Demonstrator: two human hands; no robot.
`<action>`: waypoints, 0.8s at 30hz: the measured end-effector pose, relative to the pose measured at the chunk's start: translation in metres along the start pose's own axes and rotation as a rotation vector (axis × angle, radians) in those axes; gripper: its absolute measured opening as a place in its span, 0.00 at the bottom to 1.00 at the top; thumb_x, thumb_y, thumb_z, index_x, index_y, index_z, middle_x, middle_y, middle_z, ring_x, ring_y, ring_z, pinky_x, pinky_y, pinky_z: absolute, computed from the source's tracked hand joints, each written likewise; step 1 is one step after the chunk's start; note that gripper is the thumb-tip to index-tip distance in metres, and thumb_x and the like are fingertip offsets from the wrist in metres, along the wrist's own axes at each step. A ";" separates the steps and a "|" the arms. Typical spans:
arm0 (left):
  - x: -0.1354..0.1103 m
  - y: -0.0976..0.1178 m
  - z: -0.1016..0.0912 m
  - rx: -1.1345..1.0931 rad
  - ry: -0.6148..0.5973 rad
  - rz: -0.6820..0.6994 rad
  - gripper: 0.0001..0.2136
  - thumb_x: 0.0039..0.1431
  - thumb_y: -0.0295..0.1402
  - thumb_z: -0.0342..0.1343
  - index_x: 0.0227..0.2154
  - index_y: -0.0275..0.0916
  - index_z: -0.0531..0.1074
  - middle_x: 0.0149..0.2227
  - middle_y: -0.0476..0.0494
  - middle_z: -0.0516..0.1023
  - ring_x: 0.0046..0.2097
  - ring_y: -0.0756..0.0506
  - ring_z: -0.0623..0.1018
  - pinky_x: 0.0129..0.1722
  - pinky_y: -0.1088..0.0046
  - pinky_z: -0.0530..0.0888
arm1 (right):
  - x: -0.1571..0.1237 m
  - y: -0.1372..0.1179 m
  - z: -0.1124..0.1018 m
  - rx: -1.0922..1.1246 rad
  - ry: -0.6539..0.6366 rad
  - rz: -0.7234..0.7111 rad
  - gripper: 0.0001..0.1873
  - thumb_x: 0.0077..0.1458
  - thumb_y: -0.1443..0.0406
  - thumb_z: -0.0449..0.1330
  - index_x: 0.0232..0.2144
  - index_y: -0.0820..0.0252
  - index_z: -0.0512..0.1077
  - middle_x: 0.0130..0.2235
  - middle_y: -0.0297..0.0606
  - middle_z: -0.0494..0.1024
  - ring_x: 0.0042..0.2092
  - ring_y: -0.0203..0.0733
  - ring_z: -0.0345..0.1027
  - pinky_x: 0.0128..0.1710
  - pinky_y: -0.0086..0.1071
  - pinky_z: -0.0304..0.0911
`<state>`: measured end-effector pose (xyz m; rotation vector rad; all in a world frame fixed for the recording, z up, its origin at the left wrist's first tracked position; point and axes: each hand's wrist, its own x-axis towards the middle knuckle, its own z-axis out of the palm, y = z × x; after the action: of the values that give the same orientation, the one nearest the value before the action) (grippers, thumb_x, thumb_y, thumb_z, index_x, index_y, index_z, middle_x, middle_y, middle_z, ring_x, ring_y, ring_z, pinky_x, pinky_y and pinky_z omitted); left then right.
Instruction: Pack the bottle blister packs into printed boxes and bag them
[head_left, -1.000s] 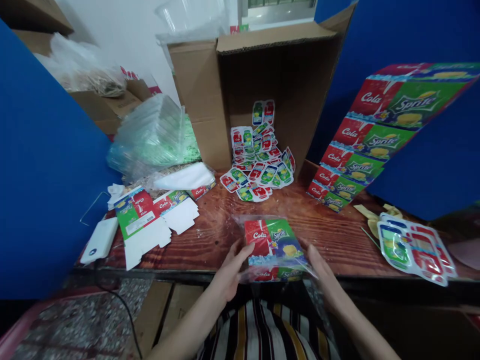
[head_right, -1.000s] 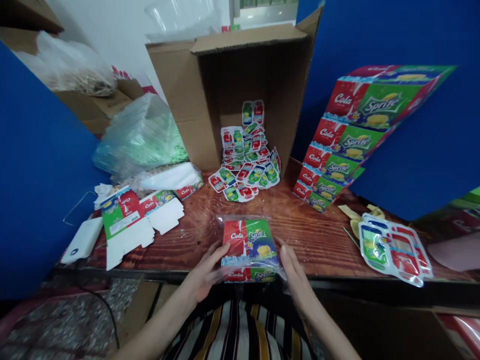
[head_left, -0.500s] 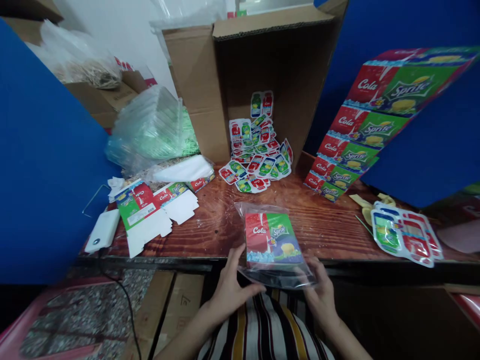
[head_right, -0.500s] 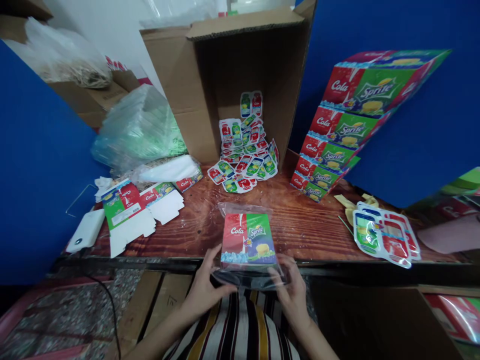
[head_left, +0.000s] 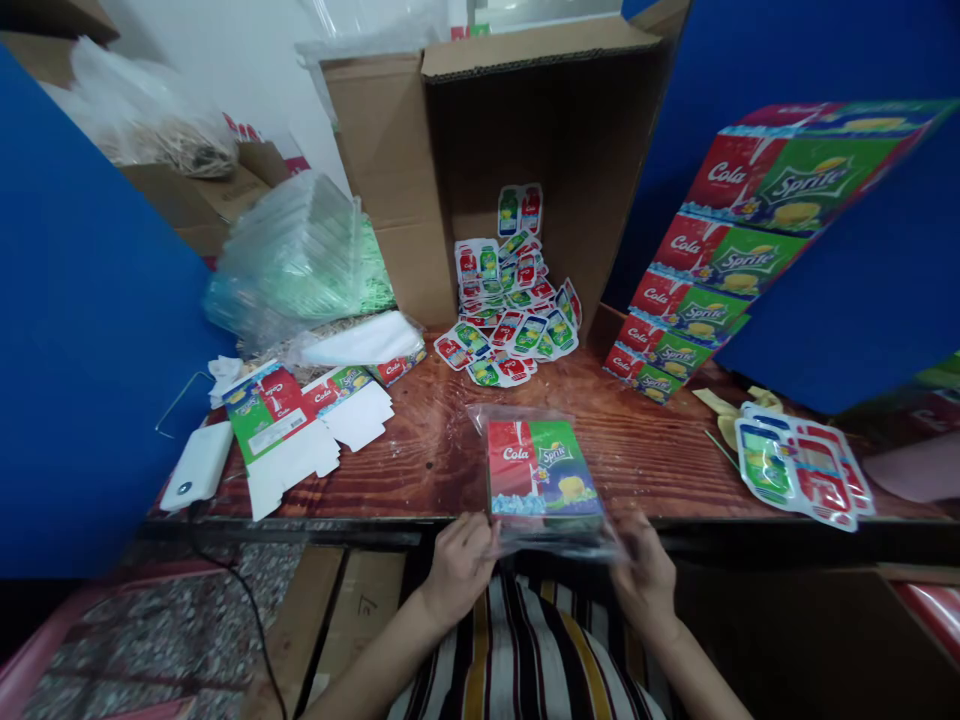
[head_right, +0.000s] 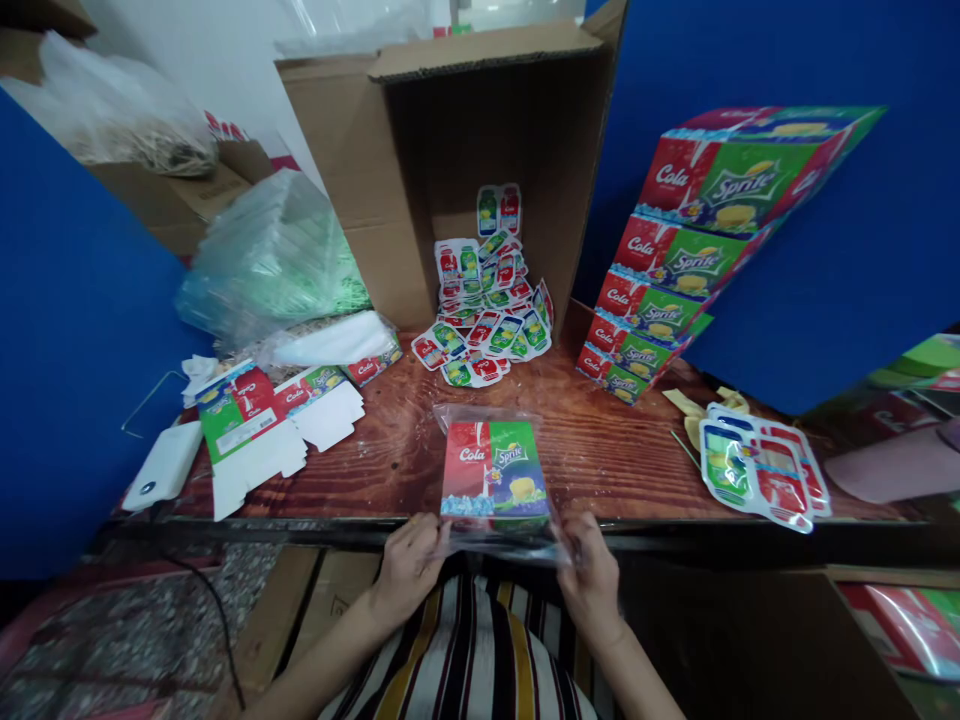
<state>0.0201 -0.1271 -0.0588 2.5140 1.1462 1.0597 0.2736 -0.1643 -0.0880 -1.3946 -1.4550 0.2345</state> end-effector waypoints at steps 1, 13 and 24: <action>-0.002 0.000 0.002 -0.034 0.021 -0.032 0.12 0.63 0.25 0.46 0.23 0.40 0.64 0.22 0.49 0.68 0.26 0.49 0.69 0.29 0.74 0.66 | 0.001 -0.003 -0.001 0.028 0.013 0.007 0.03 0.56 0.66 0.56 0.32 0.52 0.65 0.33 0.38 0.70 0.36 0.46 0.69 0.35 0.39 0.66; 0.016 -0.013 -0.001 -0.040 -0.132 -0.118 0.12 0.65 0.32 0.43 0.26 0.40 0.65 0.30 0.46 0.70 0.31 0.47 0.72 0.31 0.74 0.68 | 0.007 -0.007 0.007 0.215 -0.052 0.200 0.05 0.59 0.64 0.55 0.35 0.57 0.70 0.38 0.41 0.73 0.40 0.44 0.69 0.39 0.37 0.67; 0.013 0.006 -0.002 0.331 0.338 0.178 0.06 0.60 0.23 0.49 0.29 0.38 0.66 0.26 0.44 0.74 0.28 0.47 0.73 0.32 0.70 0.70 | 0.011 -0.016 0.008 -0.025 0.079 -0.273 0.11 0.52 0.71 0.53 0.39 0.56 0.63 0.39 0.40 0.70 0.41 0.46 0.68 0.39 0.40 0.66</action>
<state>0.0277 -0.1216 -0.0477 2.8071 1.2936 1.4985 0.2609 -0.1559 -0.0736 -1.1952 -1.5666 -0.0125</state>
